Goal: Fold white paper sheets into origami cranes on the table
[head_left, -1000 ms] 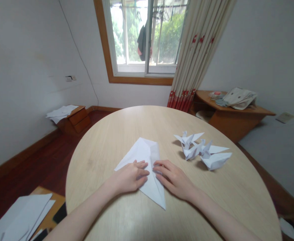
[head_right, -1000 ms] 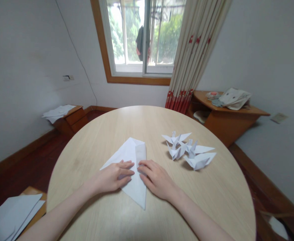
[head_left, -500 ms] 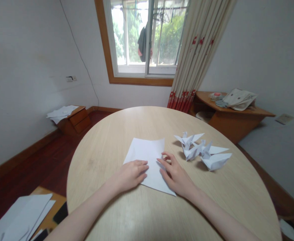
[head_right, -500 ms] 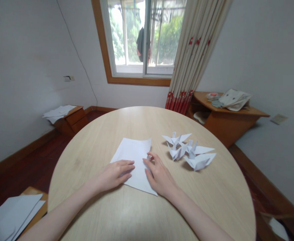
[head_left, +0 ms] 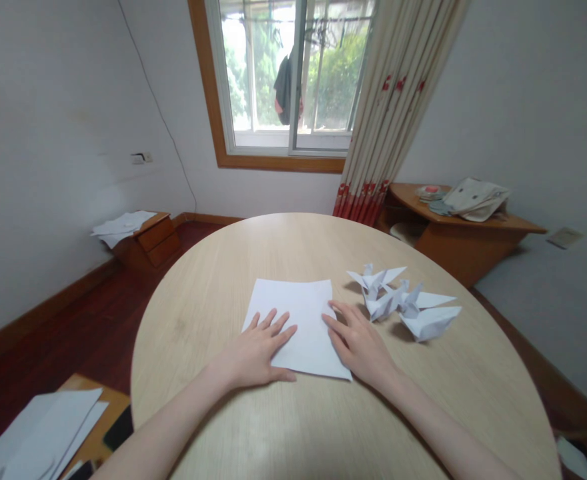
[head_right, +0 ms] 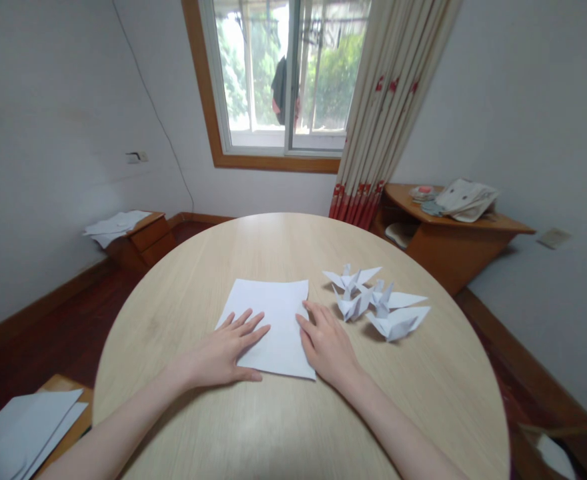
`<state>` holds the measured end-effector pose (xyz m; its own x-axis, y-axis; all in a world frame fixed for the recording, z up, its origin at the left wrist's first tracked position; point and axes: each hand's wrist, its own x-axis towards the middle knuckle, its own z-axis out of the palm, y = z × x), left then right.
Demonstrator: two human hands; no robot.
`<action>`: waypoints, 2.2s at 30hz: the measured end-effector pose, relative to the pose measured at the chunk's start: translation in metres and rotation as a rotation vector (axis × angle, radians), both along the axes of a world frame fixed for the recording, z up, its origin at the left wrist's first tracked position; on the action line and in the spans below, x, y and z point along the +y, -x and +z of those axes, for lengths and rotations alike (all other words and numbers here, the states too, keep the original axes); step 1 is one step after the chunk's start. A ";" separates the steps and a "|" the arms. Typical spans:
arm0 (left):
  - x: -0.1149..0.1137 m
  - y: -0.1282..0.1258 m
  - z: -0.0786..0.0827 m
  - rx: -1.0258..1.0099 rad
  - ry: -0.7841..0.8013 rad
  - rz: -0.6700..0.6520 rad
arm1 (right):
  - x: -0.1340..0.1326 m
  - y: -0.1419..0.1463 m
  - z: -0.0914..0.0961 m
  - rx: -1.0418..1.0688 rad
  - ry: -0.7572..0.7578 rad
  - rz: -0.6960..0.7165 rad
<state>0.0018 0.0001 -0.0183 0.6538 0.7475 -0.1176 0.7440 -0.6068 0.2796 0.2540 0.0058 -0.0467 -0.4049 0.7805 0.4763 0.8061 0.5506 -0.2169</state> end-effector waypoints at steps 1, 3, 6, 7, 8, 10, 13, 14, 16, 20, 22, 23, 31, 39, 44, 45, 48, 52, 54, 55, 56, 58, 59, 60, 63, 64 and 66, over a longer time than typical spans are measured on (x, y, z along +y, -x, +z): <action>0.001 0.001 -0.001 -0.003 0.000 0.000 | 0.000 0.000 0.000 -0.011 -0.003 0.003; 0.002 0.003 -0.002 -0.006 0.005 0.002 | 0.000 -0.001 0.000 -0.033 -0.001 0.006; 0.002 0.006 0.000 -0.022 0.015 0.003 | 0.001 -0.002 -0.002 -0.061 -0.005 0.000; 0.002 0.007 0.002 -0.029 0.023 0.004 | 0.002 -0.002 -0.003 -0.067 -0.004 0.006; 0.002 0.007 0.003 -0.038 0.032 0.006 | 0.003 -0.003 -0.004 -0.070 0.001 0.019; 0.001 0.007 0.008 -0.049 0.058 0.015 | 0.004 -0.003 -0.005 -0.063 0.040 0.079; 0.000 0.006 0.013 -0.056 0.083 0.021 | 0.002 -0.002 -0.001 -0.014 0.200 0.239; -0.001 0.006 0.014 -0.059 0.085 0.020 | 0.001 -0.002 0.001 0.007 0.269 0.284; -0.001 0.006 0.015 -0.072 0.083 0.017 | -0.002 -0.001 0.007 0.041 0.370 0.311; 0.001 0.008 0.013 -0.102 0.096 0.023 | -0.004 -0.004 0.017 0.059 0.499 0.370; 0.002 0.009 0.012 -0.105 0.109 0.027 | -0.004 -0.006 0.019 0.070 0.545 0.428; 0.003 0.009 0.012 -0.108 0.113 0.030 | -0.004 -0.007 0.020 0.071 0.561 0.447; 0.005 0.013 0.012 -0.172 0.120 0.036 | -0.008 -0.002 0.021 0.007 0.539 0.378; 0.009 0.032 0.032 -0.326 0.183 0.120 | -0.007 -0.004 0.024 0.117 0.423 0.443; 0.011 0.038 0.039 -0.355 0.238 0.219 | -0.008 -0.006 0.023 0.181 0.261 0.408; 0.011 0.038 0.039 -0.372 0.232 0.254 | -0.008 -0.006 0.022 0.194 0.224 0.405; 0.012 0.038 0.038 -0.416 0.172 0.340 | -0.008 -0.007 0.020 0.243 0.131 0.393; 0.013 0.038 0.034 -0.539 0.022 0.302 | -0.010 -0.006 0.019 0.338 0.108 0.375; 0.013 0.039 0.033 -0.602 -0.079 0.248 | -0.012 -0.005 0.019 0.390 0.098 0.374; 0.013 0.039 0.032 -0.628 -0.133 0.218 | -0.012 -0.004 0.020 0.413 0.082 0.376; 0.013 0.040 0.032 -0.647 -0.187 0.189 | -0.013 -0.004 0.021 0.430 0.062 0.375; 0.013 0.040 0.032 -0.667 -0.287 0.135 | -0.014 -0.003 0.022 0.452 0.015 0.368; 0.013 0.040 0.033 -0.673 -0.329 0.112 | -0.015 -0.003 0.022 0.457 -0.007 0.358; 0.013 0.039 0.033 -0.678 -0.365 0.096 | -0.015 -0.002 0.023 0.458 -0.033 0.344; 0.012 0.036 0.034 -0.706 -0.451 0.055 | -0.016 -0.002 0.023 0.446 -0.133 0.284; 0.012 0.035 0.034 -0.716 -0.469 0.048 | -0.016 -0.002 0.023 0.444 -0.165 0.266; 0.012 0.034 0.034 -0.727 -0.498 0.041 | -0.015 -0.002 0.023 0.444 -0.221 0.240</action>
<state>-0.0319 0.0119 0.0153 0.4118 0.6256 0.6626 0.5088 -0.7611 0.4024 0.2560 -0.0093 -0.0241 -0.2820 0.5531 0.7839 0.5095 0.7787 -0.3662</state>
